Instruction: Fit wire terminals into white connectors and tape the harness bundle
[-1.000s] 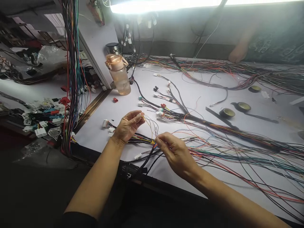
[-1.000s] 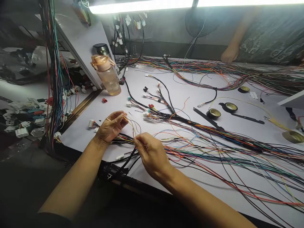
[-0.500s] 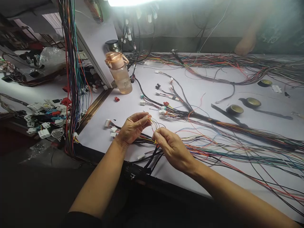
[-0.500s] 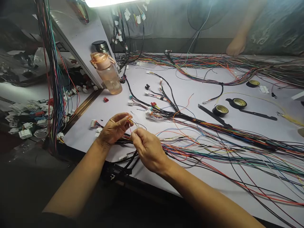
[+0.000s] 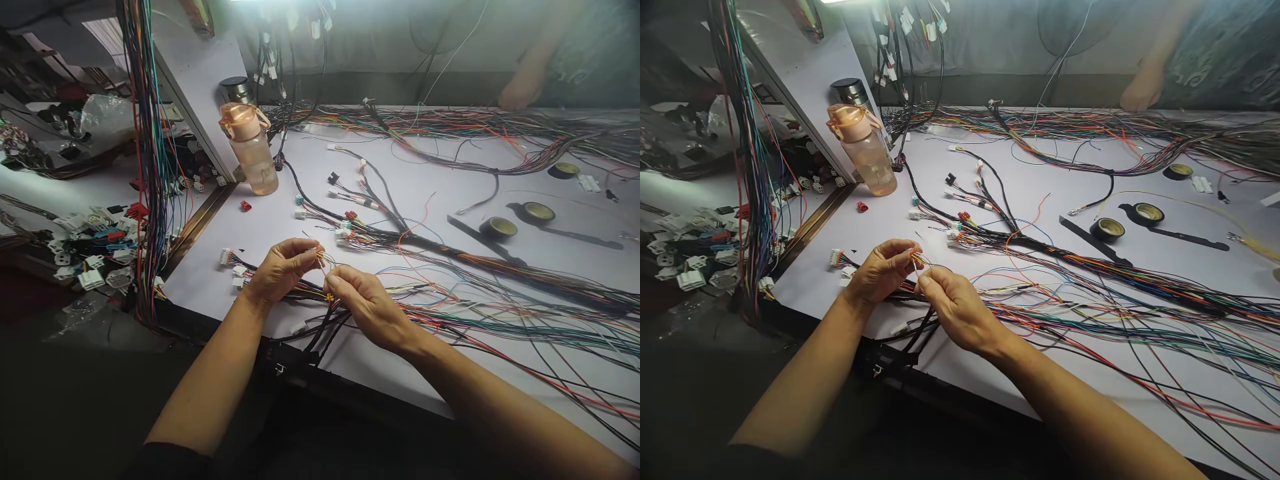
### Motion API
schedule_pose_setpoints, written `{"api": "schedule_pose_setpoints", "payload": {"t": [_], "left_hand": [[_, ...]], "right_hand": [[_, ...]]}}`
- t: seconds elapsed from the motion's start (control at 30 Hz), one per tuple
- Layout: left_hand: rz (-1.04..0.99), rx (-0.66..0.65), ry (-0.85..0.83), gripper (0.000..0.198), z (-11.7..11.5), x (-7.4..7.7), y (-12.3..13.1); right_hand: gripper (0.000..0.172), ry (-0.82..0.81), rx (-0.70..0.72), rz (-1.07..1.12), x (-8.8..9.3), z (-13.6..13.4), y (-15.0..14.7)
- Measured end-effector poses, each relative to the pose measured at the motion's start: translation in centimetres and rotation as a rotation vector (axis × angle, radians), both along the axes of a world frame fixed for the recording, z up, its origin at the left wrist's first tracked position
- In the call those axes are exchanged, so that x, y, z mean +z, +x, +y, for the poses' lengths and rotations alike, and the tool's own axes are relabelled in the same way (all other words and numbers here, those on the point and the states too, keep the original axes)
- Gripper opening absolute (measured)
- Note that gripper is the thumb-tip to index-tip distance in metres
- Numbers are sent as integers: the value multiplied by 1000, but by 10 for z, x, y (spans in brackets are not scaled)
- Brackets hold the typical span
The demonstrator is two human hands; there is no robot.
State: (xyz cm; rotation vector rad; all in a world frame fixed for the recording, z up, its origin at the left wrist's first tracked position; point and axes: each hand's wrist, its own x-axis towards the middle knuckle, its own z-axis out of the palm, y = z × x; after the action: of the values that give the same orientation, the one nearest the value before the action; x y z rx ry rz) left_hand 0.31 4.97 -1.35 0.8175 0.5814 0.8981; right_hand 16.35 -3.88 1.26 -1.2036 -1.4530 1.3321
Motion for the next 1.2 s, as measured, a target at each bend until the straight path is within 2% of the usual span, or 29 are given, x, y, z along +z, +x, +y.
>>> {"api": "schedule_pose_setpoints", "payload": {"t": [0.2,0.33,0.43,0.6,0.97,1.07,1.2], "left_hand": [[22,-40,11,15,-2,2,-1],[46,-22,-6,17,-2,3,0],[44,9,-20,17,-1,3,1],[39,-7,-2,14,-1,2,0],[96,-61,66,17,-3,1,-1],[107,-43,51,16,-2,1,0],[138,-11,24,17,-1,1,2]], "right_hand": [[30,15,-120,-37,-4,1,-3],[27,97,-202,-167,-4,-2,-5],[32,105,-141,-195,0,-5,-5],[34,-33,-44,-38,6,-5,-1],[39,-130,-15,109,-3,3,2],[39,-90,-77,45,-3,2,1],[27,55,-258,-95,-5,-1,-1]]}}
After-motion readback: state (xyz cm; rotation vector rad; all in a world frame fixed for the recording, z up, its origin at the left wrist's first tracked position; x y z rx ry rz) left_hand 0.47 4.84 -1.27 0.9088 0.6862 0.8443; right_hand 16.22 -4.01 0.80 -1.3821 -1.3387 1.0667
